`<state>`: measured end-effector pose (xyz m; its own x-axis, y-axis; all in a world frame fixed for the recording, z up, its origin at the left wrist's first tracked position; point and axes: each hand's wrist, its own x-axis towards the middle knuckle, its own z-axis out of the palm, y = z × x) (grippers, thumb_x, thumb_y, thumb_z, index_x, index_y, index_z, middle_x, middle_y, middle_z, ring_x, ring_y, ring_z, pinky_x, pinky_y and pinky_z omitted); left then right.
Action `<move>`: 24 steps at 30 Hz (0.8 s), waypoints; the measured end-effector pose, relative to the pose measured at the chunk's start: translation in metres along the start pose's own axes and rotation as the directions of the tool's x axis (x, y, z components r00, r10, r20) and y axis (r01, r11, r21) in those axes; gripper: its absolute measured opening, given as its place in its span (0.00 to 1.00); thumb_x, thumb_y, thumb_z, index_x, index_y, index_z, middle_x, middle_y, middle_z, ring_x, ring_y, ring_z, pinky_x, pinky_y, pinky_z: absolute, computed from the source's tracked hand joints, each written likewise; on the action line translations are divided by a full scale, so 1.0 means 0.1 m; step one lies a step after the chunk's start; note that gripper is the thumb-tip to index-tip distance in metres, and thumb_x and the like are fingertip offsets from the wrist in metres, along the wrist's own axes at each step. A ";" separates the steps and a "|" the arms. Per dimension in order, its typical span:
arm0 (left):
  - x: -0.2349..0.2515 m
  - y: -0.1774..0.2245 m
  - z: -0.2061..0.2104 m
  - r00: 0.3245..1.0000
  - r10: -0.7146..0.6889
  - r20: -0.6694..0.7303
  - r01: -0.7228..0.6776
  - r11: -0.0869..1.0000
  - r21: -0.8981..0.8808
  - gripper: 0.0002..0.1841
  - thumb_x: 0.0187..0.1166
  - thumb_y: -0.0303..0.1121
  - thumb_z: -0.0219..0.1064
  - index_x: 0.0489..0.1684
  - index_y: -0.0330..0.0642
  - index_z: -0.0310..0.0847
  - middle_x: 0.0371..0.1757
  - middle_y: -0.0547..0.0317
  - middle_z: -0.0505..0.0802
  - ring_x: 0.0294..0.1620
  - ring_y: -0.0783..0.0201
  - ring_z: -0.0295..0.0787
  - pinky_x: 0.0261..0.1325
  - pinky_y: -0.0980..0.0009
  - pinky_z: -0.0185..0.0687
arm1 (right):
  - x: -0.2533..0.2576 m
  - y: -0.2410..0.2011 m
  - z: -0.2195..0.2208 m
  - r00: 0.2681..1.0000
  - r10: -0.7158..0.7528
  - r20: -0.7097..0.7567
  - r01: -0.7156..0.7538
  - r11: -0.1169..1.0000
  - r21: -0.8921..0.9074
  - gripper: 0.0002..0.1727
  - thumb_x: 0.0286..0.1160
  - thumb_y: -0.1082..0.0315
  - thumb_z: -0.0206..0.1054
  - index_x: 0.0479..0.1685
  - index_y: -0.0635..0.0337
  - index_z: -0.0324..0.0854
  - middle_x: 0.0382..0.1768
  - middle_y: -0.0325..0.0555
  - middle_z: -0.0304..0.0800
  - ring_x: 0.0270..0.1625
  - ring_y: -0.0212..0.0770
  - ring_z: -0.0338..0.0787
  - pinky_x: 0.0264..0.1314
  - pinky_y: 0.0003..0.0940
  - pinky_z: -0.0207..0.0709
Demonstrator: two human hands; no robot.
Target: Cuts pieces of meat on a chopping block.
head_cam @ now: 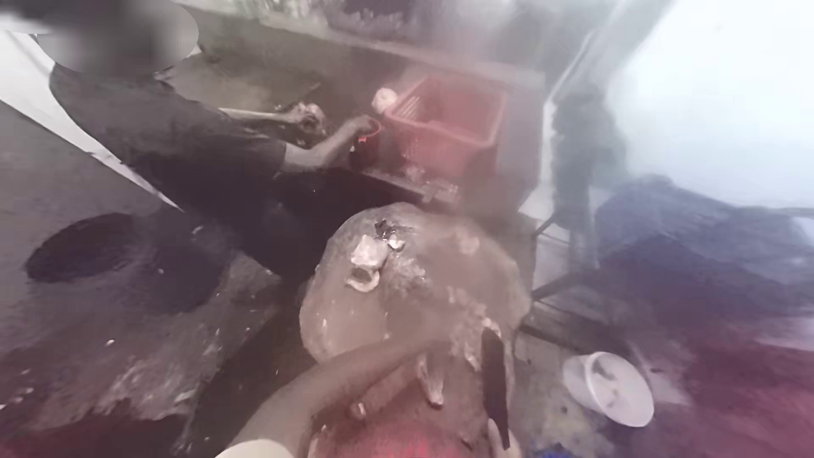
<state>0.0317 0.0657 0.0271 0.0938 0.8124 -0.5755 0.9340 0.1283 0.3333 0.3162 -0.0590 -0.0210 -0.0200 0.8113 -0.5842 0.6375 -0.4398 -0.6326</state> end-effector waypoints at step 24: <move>-1.00 -1.02 0.70 0.989 -0.079 0.121 0.110 0.955 -0.275 0.26 0.78 0.52 0.69 0.60 0.37 0.84 0.53 0.39 0.92 0.55 0.41 0.90 0.60 0.37 0.81 | 0.13 -0.25 -0.03 0.985 -0.132 0.113 0.156 0.958 -0.240 0.23 0.88 0.55 0.62 0.67 0.66 0.84 0.52 0.63 0.93 0.56 0.57 0.93 0.66 0.57 0.80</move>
<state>-0.0490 -0.0687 -0.0021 0.0604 0.7248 -0.6863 0.8076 0.3686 0.4604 0.3024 -0.0360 -0.0113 -0.1909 0.8138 -0.5490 0.7924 -0.2023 -0.5754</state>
